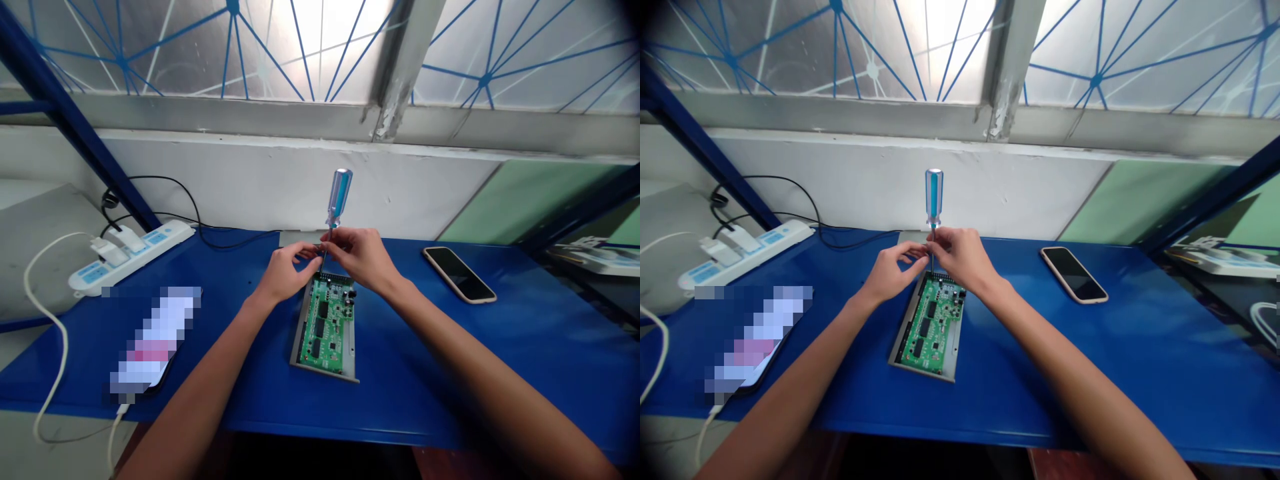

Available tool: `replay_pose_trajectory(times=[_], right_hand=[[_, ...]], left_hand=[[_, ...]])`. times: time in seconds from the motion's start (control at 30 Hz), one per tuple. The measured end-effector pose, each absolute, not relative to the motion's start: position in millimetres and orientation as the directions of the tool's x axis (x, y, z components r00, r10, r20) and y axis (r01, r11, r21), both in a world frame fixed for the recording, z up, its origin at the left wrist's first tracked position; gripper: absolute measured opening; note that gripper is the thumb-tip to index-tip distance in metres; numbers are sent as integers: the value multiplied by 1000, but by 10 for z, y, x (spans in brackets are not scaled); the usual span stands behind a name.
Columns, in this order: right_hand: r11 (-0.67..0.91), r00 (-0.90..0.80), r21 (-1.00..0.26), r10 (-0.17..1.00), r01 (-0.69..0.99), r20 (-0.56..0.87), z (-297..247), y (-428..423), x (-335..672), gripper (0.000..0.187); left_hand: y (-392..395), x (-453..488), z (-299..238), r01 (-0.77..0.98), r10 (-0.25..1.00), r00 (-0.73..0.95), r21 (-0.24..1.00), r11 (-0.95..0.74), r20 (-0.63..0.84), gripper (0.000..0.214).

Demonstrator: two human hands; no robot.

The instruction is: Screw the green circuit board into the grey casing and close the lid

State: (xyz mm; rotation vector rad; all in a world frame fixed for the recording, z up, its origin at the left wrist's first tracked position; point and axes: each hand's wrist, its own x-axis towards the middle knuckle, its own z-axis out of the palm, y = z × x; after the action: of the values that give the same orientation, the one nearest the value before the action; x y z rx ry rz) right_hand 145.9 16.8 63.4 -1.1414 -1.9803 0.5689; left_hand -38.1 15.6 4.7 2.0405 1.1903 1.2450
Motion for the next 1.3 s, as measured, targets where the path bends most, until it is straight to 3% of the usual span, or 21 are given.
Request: replay_pose_trajectory(times=[0.17, 0.37, 0.73, 0.83, 1.07, 1.3], right_hand=[[458, -346, -762, 881, 458, 322, 628, 162, 1469, 15], [446, -322, -816, 884, 368, 339, 659, 127, 1506, 14], [333, -178, -943, 928, 7, 326, 820, 103, 1530, 26], [342, -141, -939, 931, 16, 337, 846, 110, 1553, 27], [361, -89, -931, 930, 54, 356, 876, 170, 1664, 26], [329, -95, -944, 941, 25, 326, 851, 195, 1683, 25]], left_hand=[[182, -552, 117, 454, 851, 282, 720, -525, 443, 19], [182, -643, 150, 451, 863, 360, 744, -493, 354, 22], [155, -661, 212, 397, 891, 350, 815, -421, 290, 17], [140, -808, 298, 443, 906, 337, 805, -394, 258, 15], [179, -1372, 262, 662, 954, 299, 724, -193, -19, 9], [213, -1473, 189, 728, 977, 211, 672, -137, -29, 4]])
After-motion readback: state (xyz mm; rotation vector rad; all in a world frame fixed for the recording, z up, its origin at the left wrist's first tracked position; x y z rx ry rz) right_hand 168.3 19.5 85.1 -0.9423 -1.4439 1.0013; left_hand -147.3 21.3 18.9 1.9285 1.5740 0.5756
